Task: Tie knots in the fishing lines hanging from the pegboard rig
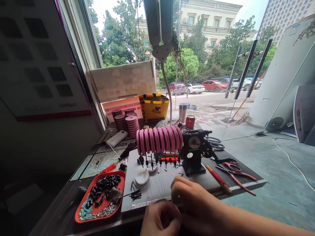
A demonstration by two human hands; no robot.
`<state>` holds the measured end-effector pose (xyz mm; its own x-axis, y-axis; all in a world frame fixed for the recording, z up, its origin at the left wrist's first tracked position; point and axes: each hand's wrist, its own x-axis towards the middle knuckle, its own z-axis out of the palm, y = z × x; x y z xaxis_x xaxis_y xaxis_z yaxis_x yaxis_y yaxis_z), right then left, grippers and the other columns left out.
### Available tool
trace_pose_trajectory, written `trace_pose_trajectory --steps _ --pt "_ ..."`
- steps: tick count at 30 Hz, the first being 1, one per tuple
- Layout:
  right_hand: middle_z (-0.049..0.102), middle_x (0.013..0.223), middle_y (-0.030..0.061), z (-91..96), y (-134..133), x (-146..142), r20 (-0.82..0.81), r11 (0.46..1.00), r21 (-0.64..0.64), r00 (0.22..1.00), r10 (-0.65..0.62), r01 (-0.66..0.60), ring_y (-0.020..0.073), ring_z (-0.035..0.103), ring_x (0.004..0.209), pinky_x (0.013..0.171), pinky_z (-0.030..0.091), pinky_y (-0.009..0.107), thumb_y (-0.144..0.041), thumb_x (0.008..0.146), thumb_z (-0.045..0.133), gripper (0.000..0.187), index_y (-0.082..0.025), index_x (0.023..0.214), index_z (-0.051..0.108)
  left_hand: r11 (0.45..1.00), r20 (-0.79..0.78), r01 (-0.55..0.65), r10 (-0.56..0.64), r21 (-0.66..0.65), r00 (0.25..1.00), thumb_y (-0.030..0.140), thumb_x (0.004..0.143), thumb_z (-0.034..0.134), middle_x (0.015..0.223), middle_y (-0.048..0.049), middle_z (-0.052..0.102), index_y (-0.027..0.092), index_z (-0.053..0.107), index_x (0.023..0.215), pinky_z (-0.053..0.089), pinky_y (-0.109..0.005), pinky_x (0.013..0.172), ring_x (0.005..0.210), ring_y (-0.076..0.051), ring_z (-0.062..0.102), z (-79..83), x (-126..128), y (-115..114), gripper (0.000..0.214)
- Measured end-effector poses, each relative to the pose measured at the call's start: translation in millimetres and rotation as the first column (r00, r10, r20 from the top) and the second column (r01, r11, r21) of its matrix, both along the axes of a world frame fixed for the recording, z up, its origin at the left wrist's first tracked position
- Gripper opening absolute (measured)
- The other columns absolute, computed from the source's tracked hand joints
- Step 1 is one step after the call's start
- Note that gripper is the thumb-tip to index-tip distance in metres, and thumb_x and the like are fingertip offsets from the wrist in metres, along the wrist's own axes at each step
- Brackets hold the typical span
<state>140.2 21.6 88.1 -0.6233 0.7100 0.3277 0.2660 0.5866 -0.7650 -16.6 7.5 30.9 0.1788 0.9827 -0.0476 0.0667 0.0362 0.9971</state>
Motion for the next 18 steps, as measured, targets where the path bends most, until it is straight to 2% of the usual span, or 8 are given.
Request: trace_pose_trajectory --steps 1,3,5,8,10,12,15,18 --pt "0.053 0.079 -0.0002 -3.5 -3 5 0.116 0.974 0.219 0.993 0.028 -0.053 0.0111 0.046 0.064 0.056 0.037 0.020 -0.008 0.073 0.058 0.012 -0.018 0.077 0.054 0.956 0.146 0.100 -0.061 -0.276 0.987 0.009 0.048 0.064 0.049 0.0017 0.055 0.019 0.064 0.051 0.029 -0.026 0.047 0.045 -0.012 0.045 5.0 -3 4 0.010" --pt "0.056 0.073 0.0005 -13.3 -8 12 0.281 0.824 0.534 0.959 0.039 -0.189 0.0118 0.046 0.058 0.053 0.036 0.022 -0.008 0.082 0.052 0.010 -0.016 0.077 0.056 0.848 0.283 0.206 -0.069 -0.488 0.956 0.012 0.042 0.057 0.042 0.0039 0.049 0.018 0.060 0.048 0.026 -0.025 0.045 0.041 -0.011 0.042 11.0 -4 11 0.009" --pt "0.057 0.064 0.0008 -24.3 -9 16 0.322 0.654 0.718 0.947 -0.010 -0.238 0.0129 0.043 0.053 0.051 0.035 0.025 -0.008 0.090 0.038 0.025 -0.013 0.078 0.058 0.809 0.322 0.240 -0.066 -0.537 0.945 0.015 0.039 0.053 0.038 0.0043 0.046 0.017 0.059 0.045 0.026 -0.024 0.045 0.041 -0.010 0.040 13.4 -2 15 0.009" --pt "0.056 0.060 0.0019 -37.0 -8 14 0.267 0.512 0.834 0.962 -0.049 -0.206 0.0134 0.041 0.050 0.051 0.034 0.028 -0.004 0.094 0.016 0.050 -0.013 0.071 0.059 0.792 0.357 0.262 -0.059 -0.551 0.932 0.015 0.039 0.052 0.036 0.0064 0.041 0.016 0.060 0.044 0.024 -0.023 0.047 0.040 -0.007 0.035 15.5 2 13 0.009" --pt "0.054 0.057 0.0019 -42.0 -7 12 0.233 0.483 0.858 0.970 -0.065 -0.173 0.0139 0.040 0.048 0.050 0.033 0.029 -0.005 0.094 0.010 0.055 -0.014 0.068 0.058 0.803 0.363 0.257 -0.055 -0.537 0.930 0.015 0.040 0.052 0.035 0.0083 0.036 0.016 0.061 0.044 0.021 -0.023 0.047 0.039 -0.006 0.031 17.2 4 11 0.009" --pt "0.054 0.056 0.0016 -45.6 -7 9 0.250 0.489 0.853 0.966 -0.072 -0.184 0.0143 0.039 0.048 0.049 0.033 0.029 -0.006 0.094 0.013 0.052 -0.015 0.070 0.058 0.819 0.356 0.253 -0.064 -0.515 0.932 0.016 0.041 0.051 0.036 0.0079 0.038 0.016 0.060 0.043 0.021 -0.023 0.048 0.039 -0.006 0.032 18.9 4 8 0.010" --pt "0.056 0.057 0.0010 -51.7 -5 4 0.258 0.537 0.821 0.965 -0.046 -0.194 0.0136 0.040 0.048 0.049 0.033 0.027 -0.009 0.096 0.012 0.051 -0.015 0.073 0.057 0.861 0.288 0.237 -0.111 -0.451 0.951 0.015 0.041 0.053 0.040 0.0045 0.047 0.015 0.060 0.044 0.024 -0.024 0.049 0.043 -0.009 0.039 22.4 1 8 0.008" --pt "0.056 0.054 -0.0015 -54.9 -1 -2 0.133 0.599 0.795 0.991 -0.018 -0.095 0.0121 0.040 0.047 0.047 0.032 0.025 -0.017 0.099 0.008 0.055 -0.018 0.069 0.054 0.927 0.142 0.199 -0.161 -0.318 0.977 0.011 0.044 0.064 0.046 0.0029 0.053 0.013 0.063 0.047 0.025 -0.026 0.053 0.052 -0.012 0.043 27.1 -5 9 0.004"
